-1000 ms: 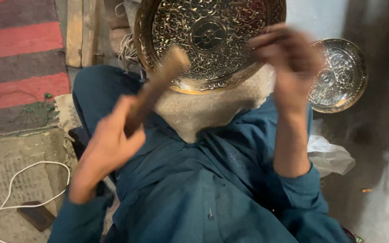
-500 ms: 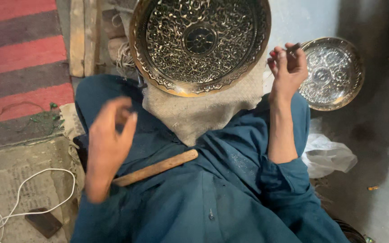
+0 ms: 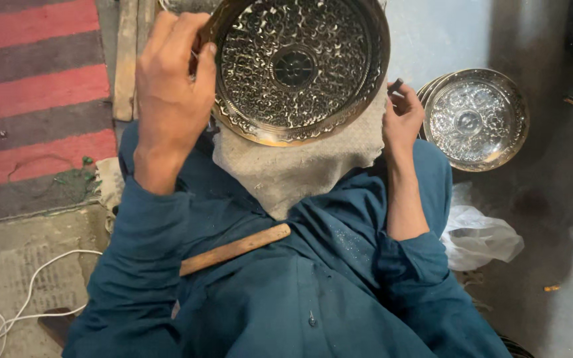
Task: The person sits cross-legged with an ornate brass tray on a cloth pad on their lap. They hold a punch against the tray's embossed pattern with one hand and strike it with a wooden mallet held in the other hand, working the decorative relief across the tray surface, briefly pausing to reposition the punch.
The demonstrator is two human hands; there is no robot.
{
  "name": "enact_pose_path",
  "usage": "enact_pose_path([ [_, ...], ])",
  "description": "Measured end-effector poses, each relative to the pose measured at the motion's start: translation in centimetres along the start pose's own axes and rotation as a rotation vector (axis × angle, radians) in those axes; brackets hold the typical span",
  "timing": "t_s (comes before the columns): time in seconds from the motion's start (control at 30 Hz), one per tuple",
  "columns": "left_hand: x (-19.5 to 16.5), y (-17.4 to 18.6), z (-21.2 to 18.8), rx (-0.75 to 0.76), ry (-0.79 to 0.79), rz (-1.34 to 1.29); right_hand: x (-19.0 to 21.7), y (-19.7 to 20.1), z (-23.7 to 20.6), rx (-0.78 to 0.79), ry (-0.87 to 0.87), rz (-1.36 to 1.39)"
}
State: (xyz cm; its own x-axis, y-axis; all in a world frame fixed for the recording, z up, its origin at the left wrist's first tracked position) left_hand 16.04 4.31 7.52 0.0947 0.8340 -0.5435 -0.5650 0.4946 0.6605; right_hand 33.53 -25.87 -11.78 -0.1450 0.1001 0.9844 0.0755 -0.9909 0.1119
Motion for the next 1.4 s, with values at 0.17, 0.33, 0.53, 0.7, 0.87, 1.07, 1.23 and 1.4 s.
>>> enact_pose_path([
  [0.17, -3.1, 0.2, -3.0, -0.206, -0.193, 0.391, 0.3, 0.4, 0.1, -0.059, 0.018, 0.007],
  [0.33, -4.8, -5.1, -8.9, 0.054, -0.238, 0.473, 0.2, 0.2, -0.2, -0.024, 0.033, 0.004],
  [0.53, -10.8, -7.7, -13.6, 0.287, -0.197, -0.225, 0.8, -0.4, -0.1, 0.004, 0.050, 0.031],
  [0.7, -9.0, -7.2, -11.7, 0.110, -0.149, 0.194, 0.8, 0.1, -0.6, -0.028, -0.013, 0.049],
  [0.87, -11.0, -7.7, -13.6, 0.299, -0.299, -0.295, 0.7, 0.8, -0.4, -0.071, 0.029, 0.212],
  [1.07, -5.6, -4.9, -16.1, 0.220, -0.034, -0.136, 1.1, 2.8, -0.8, -0.151, 0.026, 0.476],
  [1.23, -0.2, -3.3, -22.2, 0.436, 0.165, 0.224, 6.5, 3.2, -4.2, -0.073, 0.133, 0.513],
  [1.4, 2.7, -4.8, -27.9, 0.784, 0.367, 0.310, 10.5, -7.5, -7.3, 0.582, 0.218, 0.147],
])
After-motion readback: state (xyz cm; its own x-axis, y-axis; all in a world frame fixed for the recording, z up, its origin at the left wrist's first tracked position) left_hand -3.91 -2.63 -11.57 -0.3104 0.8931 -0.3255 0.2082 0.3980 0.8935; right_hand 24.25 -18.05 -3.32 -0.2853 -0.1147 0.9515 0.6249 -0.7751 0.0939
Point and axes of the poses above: each hand's wrist, its own z-axis towards the middle knuckle, its own y-axis out of the back of the hand, x = y × z, the point moved 10 cm from there along z, towards the middle knuckle, and after that the axes turned 2 degrees about y, right-handed, at the moved point
